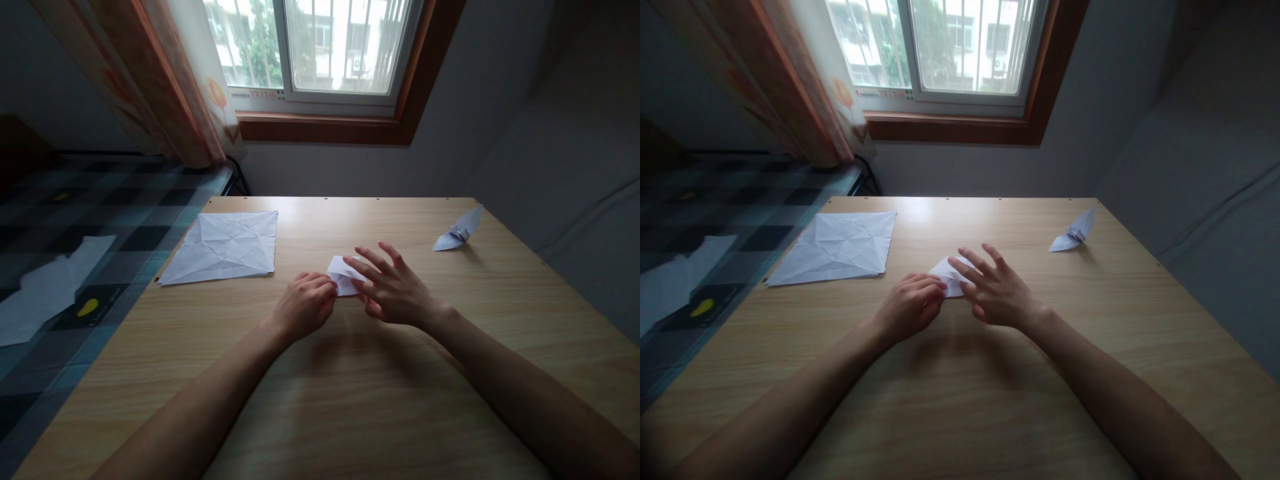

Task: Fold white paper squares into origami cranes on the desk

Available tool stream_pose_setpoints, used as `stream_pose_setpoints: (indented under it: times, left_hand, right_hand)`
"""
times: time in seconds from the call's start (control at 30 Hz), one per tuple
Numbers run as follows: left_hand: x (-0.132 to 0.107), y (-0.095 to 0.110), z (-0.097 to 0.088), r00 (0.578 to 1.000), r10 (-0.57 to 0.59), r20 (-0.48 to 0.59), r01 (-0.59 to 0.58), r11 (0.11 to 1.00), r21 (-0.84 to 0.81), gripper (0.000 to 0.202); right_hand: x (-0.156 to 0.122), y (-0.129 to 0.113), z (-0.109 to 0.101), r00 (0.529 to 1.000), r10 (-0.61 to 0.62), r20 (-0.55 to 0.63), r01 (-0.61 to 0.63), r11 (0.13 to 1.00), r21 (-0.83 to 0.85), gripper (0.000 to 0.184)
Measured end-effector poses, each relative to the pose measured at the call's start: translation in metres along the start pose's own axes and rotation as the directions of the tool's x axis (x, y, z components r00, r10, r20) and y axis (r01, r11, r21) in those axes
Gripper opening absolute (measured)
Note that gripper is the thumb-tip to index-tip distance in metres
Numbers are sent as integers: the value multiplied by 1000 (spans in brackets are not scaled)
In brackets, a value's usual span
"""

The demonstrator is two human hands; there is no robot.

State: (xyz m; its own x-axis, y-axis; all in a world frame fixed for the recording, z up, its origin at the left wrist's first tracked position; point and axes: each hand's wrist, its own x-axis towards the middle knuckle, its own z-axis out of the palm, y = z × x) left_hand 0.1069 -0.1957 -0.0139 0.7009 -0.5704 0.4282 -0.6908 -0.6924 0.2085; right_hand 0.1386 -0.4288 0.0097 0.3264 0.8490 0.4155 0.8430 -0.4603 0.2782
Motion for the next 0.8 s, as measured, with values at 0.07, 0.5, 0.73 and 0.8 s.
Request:
stream_pose_setpoints:
  times: [0.07,0.5,0.73,0.8]
  left_hand:
    - [-1,-2,1,1000,-13,5,13,1000,-16,13]
    - [-1,-1,-5,994,-109,8,109,977,-184,26]
    - [-3,-3,-3,998,48,43,-44,995,-87,27]
    - [-2,-2,-3,996,50,74,-45,997,-65,23]
  right_hand:
    - [1,1,-1,1000,13,15,-12,998,-58,17]
    - [19,-18,17,971,221,-96,-234,959,-161,12]
    - [24,-25,24,952,277,-133,-297,941,-163,11]
    - [23,-24,26,949,267,-170,-288,950,-117,10]
